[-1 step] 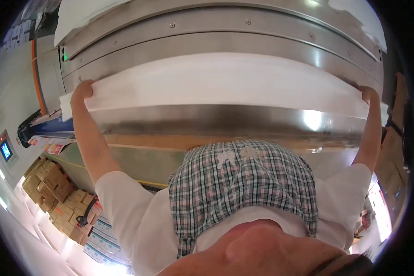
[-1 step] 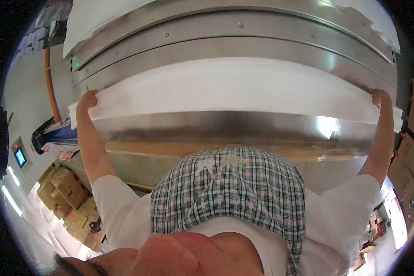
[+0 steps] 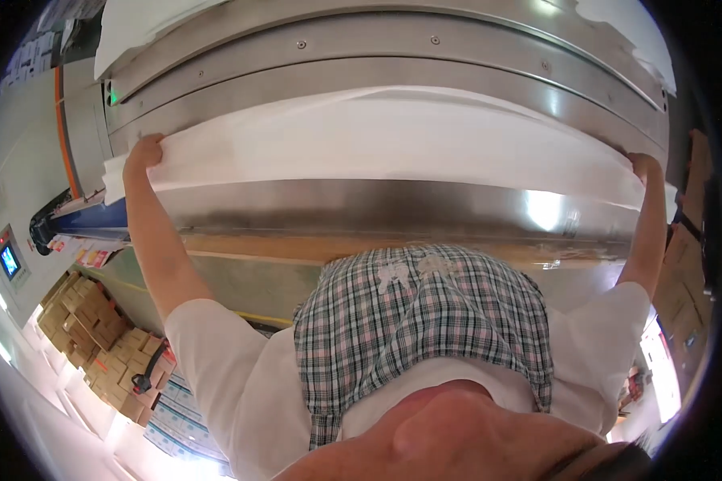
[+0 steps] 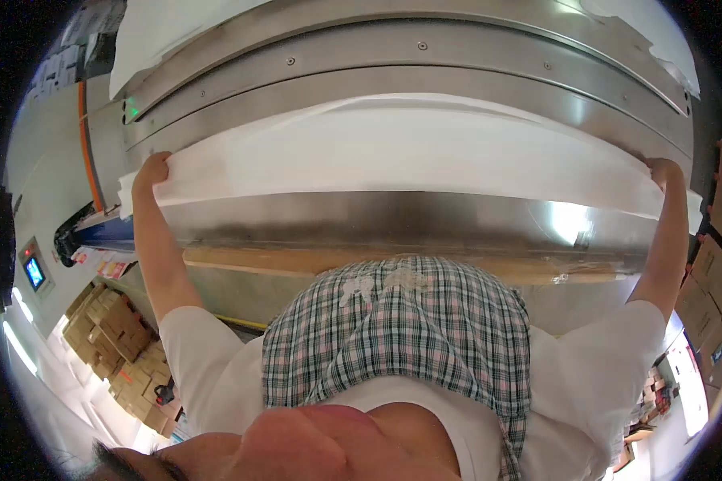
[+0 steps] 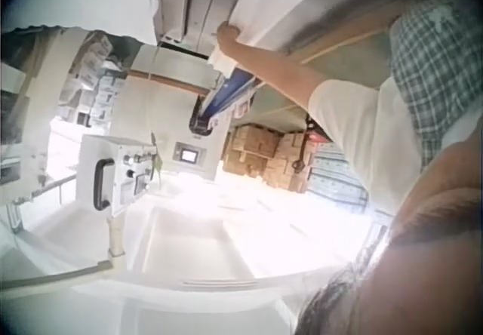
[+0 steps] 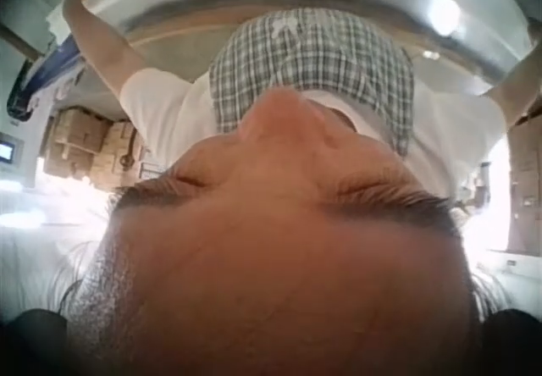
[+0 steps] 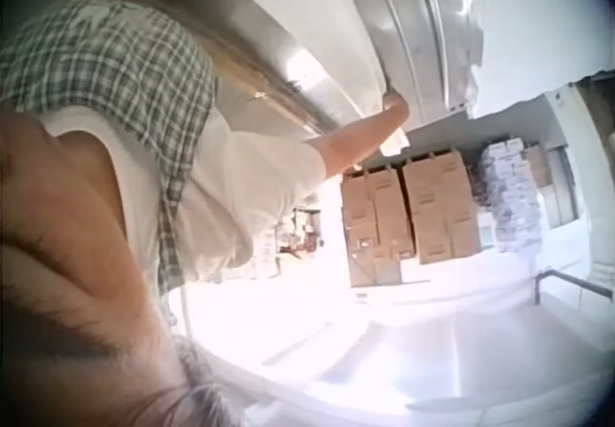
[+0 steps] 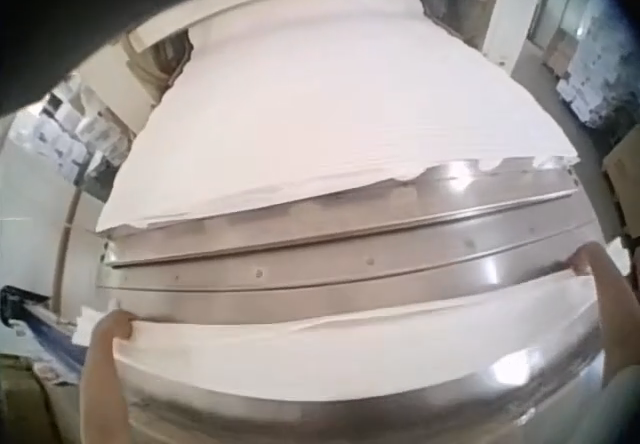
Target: Feeding large paper sheets into a machine or onto a conveyor belt.
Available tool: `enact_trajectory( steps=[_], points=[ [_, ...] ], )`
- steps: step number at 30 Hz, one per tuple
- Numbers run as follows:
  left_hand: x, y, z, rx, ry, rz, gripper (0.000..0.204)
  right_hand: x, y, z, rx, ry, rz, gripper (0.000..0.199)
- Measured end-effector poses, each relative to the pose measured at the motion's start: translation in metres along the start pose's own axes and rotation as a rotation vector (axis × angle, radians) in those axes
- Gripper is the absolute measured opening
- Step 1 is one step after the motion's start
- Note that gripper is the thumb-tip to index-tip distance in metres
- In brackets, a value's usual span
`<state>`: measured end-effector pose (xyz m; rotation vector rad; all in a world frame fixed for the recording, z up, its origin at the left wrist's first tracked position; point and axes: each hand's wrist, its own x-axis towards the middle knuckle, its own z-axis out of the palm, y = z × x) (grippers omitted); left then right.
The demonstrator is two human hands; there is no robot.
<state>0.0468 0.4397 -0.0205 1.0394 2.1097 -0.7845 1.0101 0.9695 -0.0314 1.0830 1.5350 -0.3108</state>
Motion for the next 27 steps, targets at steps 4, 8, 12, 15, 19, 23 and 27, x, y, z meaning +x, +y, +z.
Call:
enact_trajectory(
  steps=[4,8,12,15,19,23,27],
  points=[
    [-0.035,0.054,-0.004,-0.038,0.119,0.002,0.041,0.015,0.044,0.034,0.011,0.209,-0.030,0.052],
    [-0.105,0.088,-0.005,-0.038,0.693,-0.053,0.026,0.020,0.040,0.033,0.279,0.297,-0.038,0.040],
    [-0.152,0.201,0.001,-0.730,0.992,0.397,0.016,0.004,-0.040,-0.006,1.148,0.515,-0.685,0.027],
    [-0.211,0.340,0.000,-0.860,0.680,1.001,0.017,-0.114,-0.209,-0.081,0.926,0.258,-0.735,0.043],
    [-0.221,0.445,0.002,-0.633,0.709,1.368,0.036,-0.158,-0.322,-0.122,0.683,0.353,-1.214,0.042],
    [-0.206,0.404,0.027,-0.326,0.968,0.907,0.035,-0.223,-0.356,-0.130,0.670,0.376,-1.321,0.040],
    [-0.165,0.285,0.065,-0.270,1.120,0.484,0.029,-0.244,-0.358,-0.090,0.388,0.541,-1.162,0.036]
  ],
)
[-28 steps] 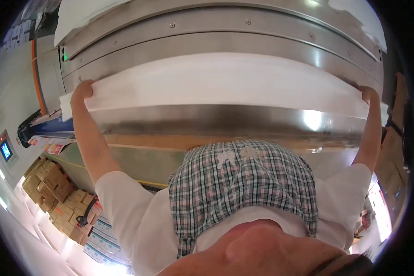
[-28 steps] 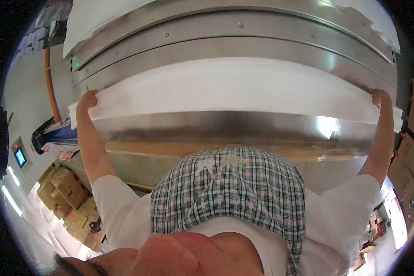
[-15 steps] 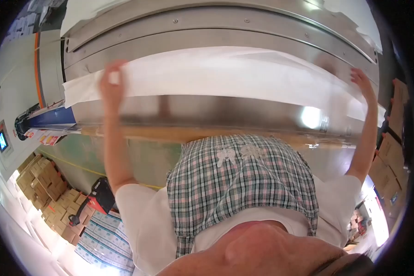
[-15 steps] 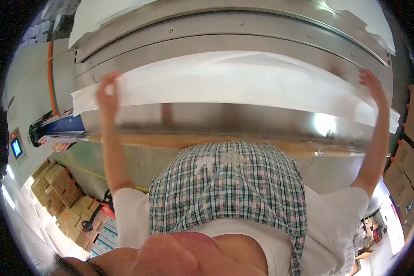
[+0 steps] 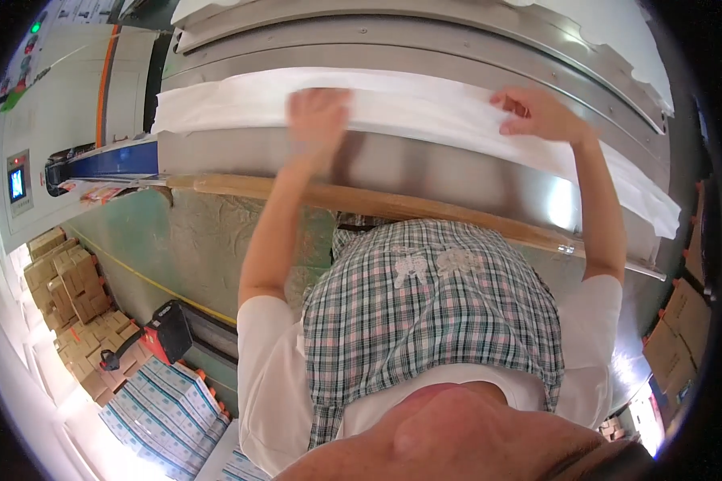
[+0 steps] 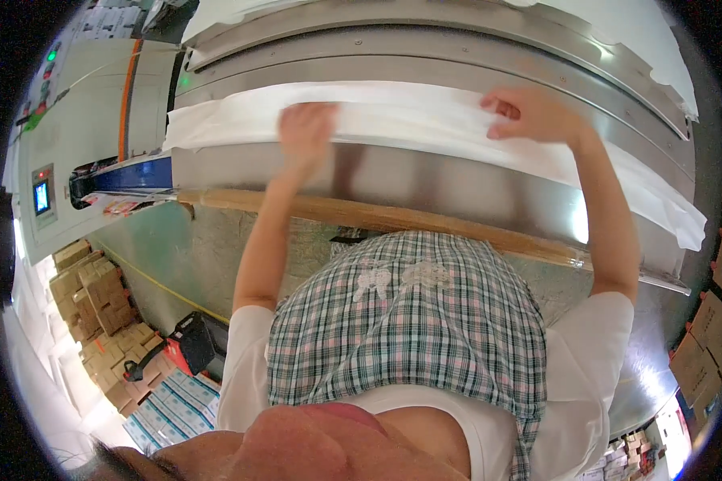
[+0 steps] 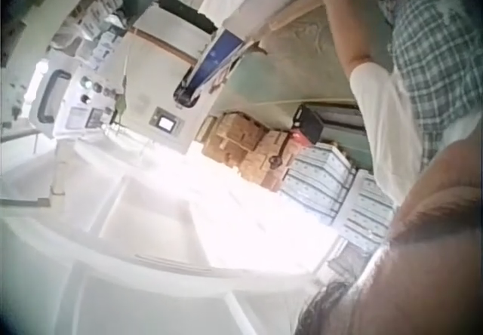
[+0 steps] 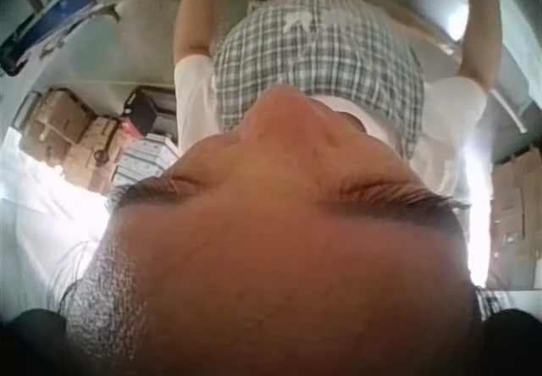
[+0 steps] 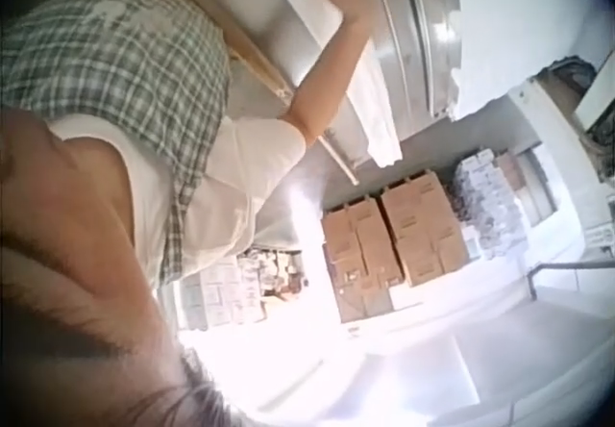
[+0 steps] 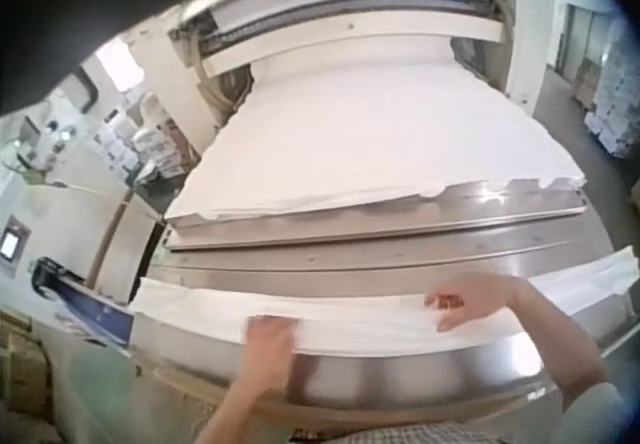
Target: Feeding large paper sheets into a machine or onto a conveyor belt.
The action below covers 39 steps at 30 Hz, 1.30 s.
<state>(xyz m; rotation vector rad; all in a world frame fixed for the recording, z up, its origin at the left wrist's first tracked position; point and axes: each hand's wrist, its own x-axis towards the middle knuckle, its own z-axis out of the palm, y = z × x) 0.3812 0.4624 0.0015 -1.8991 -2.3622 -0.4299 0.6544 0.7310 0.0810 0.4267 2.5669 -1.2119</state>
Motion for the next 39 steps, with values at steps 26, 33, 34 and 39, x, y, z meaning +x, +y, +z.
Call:
enact_trajectory(
  steps=[26,33,34,39],
  points=[
    [-0.084,-0.406,-0.067,-0.326,0.278,-0.586,0.041,0.361,-0.277,0.195,-0.304,0.374,-0.464,0.027],
    [-0.069,-0.428,-0.085,-1.053,0.065,-0.749,0.035,0.431,-0.327,0.220,-0.448,0.386,-0.720,0.028],
    [-0.068,-0.435,-0.086,-1.058,0.068,-0.758,0.035,0.440,-0.334,0.223,-0.475,0.357,-0.710,0.029],
    [-0.068,-0.442,-0.086,-0.953,-0.332,-0.721,0.043,0.464,-0.343,0.206,-0.367,0.143,-0.722,0.031]
  ],
)
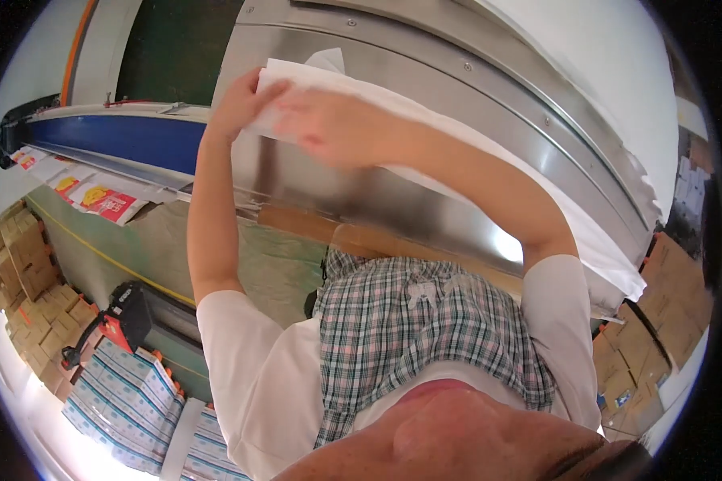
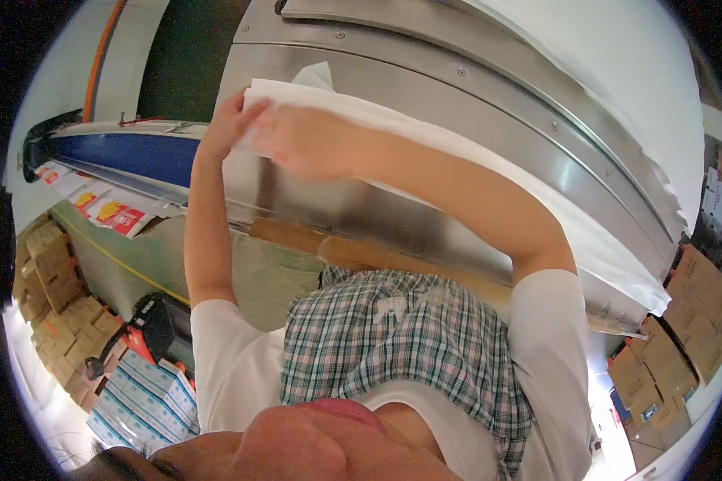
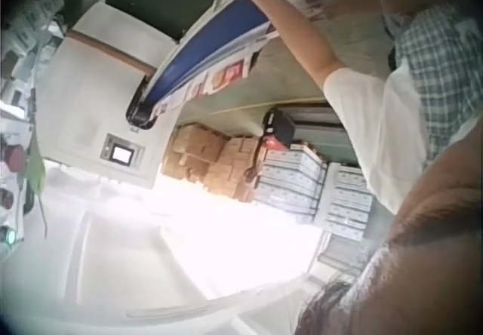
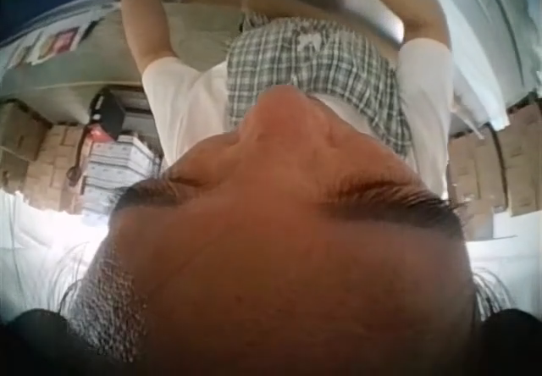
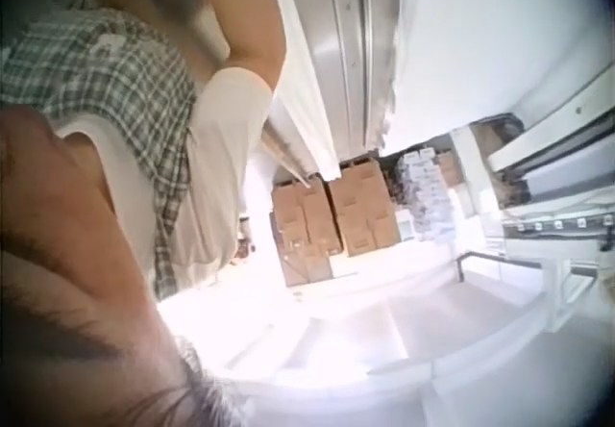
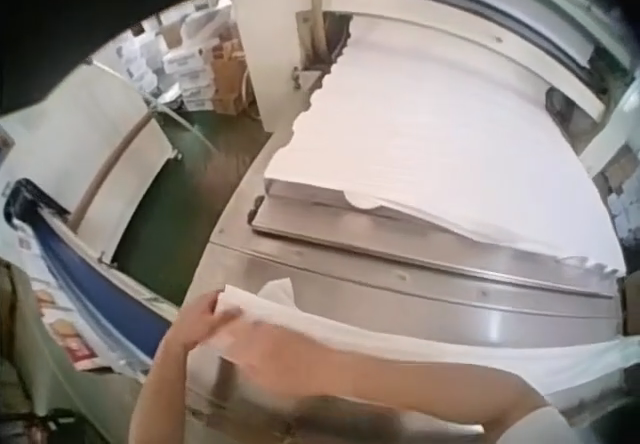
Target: Feeding large paper sheets into a machine or onto a conveyor belt.
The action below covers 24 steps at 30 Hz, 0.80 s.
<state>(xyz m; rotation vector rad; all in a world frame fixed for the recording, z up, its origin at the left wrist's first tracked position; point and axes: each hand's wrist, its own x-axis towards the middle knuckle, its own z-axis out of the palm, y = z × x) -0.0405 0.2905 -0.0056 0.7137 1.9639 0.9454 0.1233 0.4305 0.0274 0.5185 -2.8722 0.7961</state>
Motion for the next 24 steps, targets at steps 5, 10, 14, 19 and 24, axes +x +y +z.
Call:
enact_trajectory(
  steps=[5,10,14,19,24],
  points=[
    [0.004,0.005,0.010,-0.200,-0.014,-0.016,0.053,0.018,0.094,-0.029,0.240,0.123,0.533,0.030],
    [-0.003,0.012,0.000,-0.326,-0.117,0.148,0.061,0.044,0.123,0.002,0.373,-0.281,0.526,0.018],
    [-0.003,0.010,0.000,-0.231,-0.068,0.334,0.063,0.081,0.111,0.022,0.514,-0.304,0.415,0.017],
    [0.011,-0.001,0.012,-0.185,0.123,0.135,0.066,0.090,0.125,0.034,1.056,-0.255,0.701,0.034],
    [0.015,-0.012,0.013,-0.062,0.155,0.090,0.065,0.068,0.101,-0.015,0.942,-0.554,0.744,0.044]
  ],
)
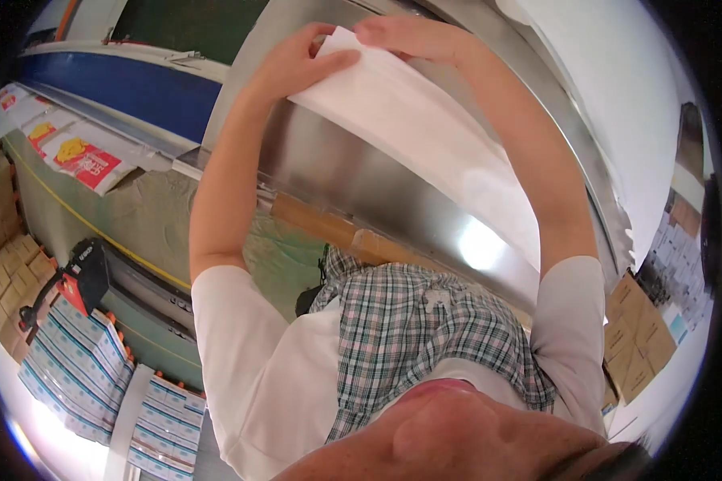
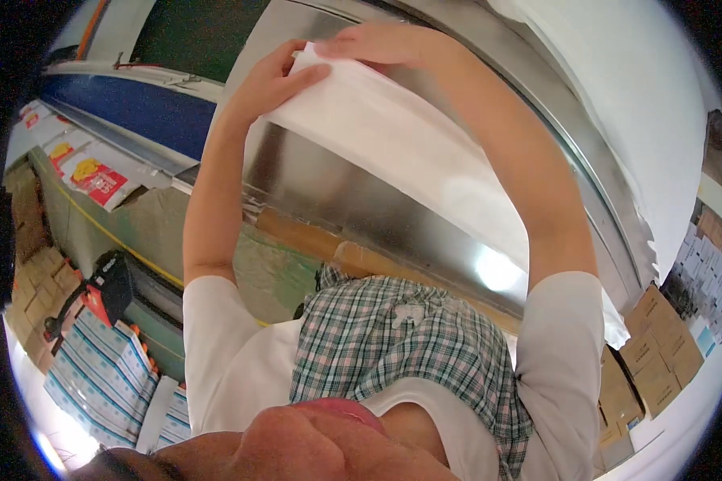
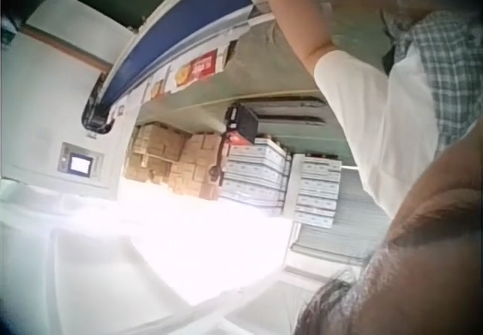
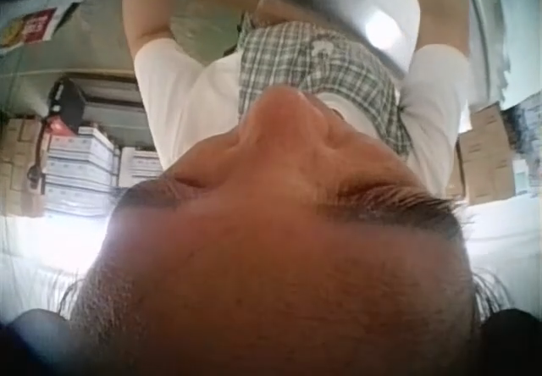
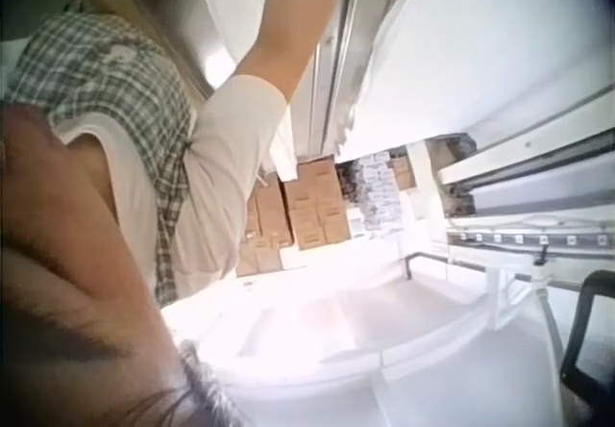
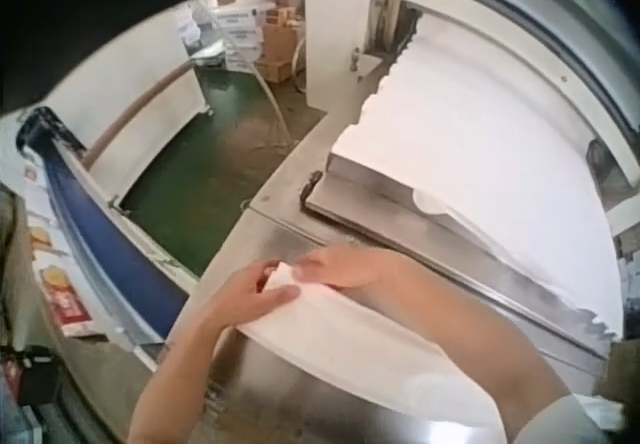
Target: Feeding large paper sheets into a machine or onto a conveyor belt.
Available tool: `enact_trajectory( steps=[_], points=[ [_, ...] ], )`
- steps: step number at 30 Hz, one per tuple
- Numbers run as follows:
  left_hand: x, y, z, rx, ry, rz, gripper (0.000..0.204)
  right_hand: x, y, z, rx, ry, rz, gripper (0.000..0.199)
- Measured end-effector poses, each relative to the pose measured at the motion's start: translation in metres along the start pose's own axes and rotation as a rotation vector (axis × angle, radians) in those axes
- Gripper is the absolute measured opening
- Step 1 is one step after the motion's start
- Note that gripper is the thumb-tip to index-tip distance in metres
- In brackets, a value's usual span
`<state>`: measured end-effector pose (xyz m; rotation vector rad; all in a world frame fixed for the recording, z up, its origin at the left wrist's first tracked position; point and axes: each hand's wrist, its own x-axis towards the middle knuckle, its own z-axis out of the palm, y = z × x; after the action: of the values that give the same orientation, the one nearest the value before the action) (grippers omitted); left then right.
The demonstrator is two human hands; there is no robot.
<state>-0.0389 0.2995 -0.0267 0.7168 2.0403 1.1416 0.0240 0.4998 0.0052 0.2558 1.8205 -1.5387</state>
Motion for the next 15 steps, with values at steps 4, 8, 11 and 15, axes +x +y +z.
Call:
enact_trajectory(
  steps=[4,8,11,15],
  points=[
    [-0.002,0.010,0.000,-0.087,-0.037,0.027,0.053,-0.008,-0.007,0.013,-0.080,-0.128,-0.025,0.063],
    [-0.003,0.003,-0.008,-0.172,-0.137,0.003,0.042,-0.001,-0.006,0.022,0.079,-0.233,-0.074,0.065],
    [-0.012,0.009,-0.020,-0.475,-0.074,-0.053,0.039,-0.005,-0.008,0.020,0.124,-0.190,-0.025,0.064],
    [-0.028,-0.004,-0.054,-0.313,-0.176,-0.050,0.042,-0.019,-0.010,0.013,0.230,-0.096,-0.012,0.058]
  ],
)
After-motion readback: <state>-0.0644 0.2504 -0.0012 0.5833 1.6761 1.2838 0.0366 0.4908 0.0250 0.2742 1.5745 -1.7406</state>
